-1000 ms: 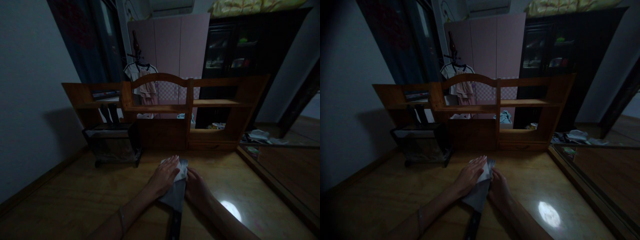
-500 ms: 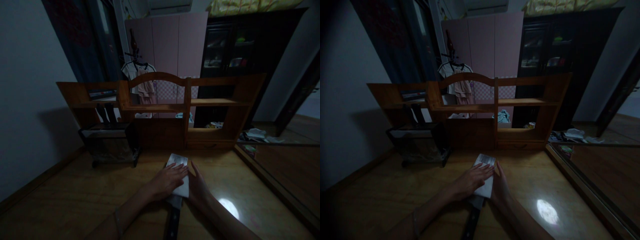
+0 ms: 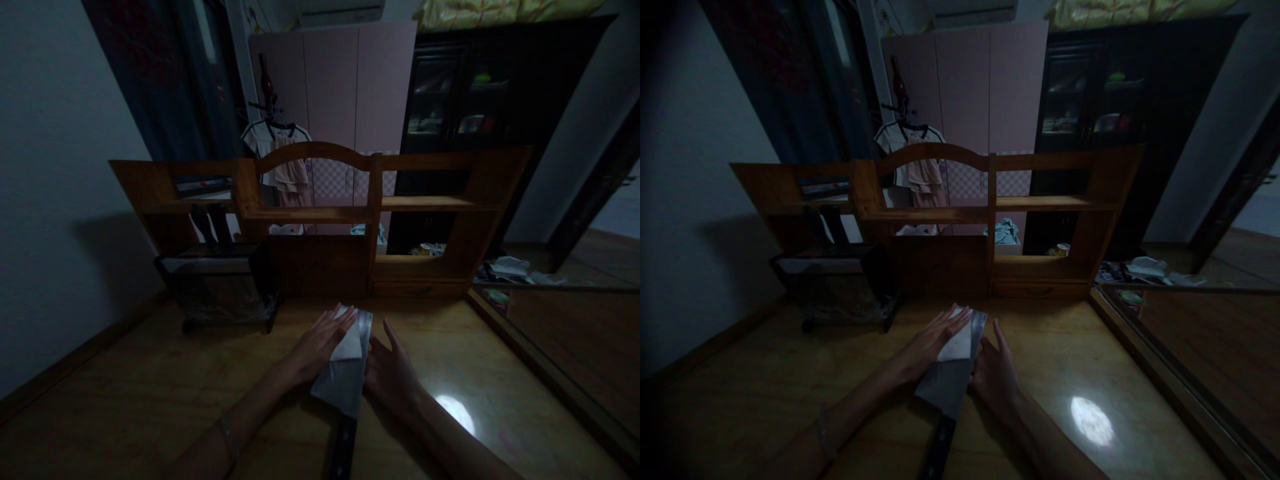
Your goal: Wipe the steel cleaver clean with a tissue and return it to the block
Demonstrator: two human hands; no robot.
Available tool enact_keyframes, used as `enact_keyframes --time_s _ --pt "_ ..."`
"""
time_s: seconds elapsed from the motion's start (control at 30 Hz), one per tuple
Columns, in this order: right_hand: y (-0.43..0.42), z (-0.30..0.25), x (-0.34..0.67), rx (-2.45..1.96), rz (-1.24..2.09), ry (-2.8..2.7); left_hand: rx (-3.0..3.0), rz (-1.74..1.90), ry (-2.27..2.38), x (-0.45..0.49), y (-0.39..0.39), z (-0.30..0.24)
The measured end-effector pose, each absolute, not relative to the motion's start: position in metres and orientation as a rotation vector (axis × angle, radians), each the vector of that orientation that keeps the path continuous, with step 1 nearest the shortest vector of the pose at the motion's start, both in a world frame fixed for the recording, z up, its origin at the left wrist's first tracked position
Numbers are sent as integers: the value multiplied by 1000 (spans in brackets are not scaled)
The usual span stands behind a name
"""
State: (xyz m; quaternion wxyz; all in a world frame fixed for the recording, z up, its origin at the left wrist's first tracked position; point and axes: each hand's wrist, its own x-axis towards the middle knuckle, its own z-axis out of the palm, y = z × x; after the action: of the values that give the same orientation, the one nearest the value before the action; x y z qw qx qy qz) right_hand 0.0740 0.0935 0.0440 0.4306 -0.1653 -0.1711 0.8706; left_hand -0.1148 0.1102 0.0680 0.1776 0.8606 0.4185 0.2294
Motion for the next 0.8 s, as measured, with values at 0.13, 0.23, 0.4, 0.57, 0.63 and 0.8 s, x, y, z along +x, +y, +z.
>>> enact_keyframes --time_s 0.13,0.23,0.4,0.57,0.63,0.8 --pt "92 44 71 -373 2239 -469 2418 650 1228 -115 112 63" --pt "91 43 69 -373 2259 -508 2455 608 1241 -116 114 60" --pt "90 44 69 -352 2284 -542 2554 505 1188 -110 110 59" --pt "90 42 72 -344 2258 -577 2626 513 1144 -96 101 56" --pt "92 39 74 -369 2244 -596 2649 526 1146 -91 100 55" --pt "92 37 73 -316 2264 -567 2640 606 1211 -89 101 53"
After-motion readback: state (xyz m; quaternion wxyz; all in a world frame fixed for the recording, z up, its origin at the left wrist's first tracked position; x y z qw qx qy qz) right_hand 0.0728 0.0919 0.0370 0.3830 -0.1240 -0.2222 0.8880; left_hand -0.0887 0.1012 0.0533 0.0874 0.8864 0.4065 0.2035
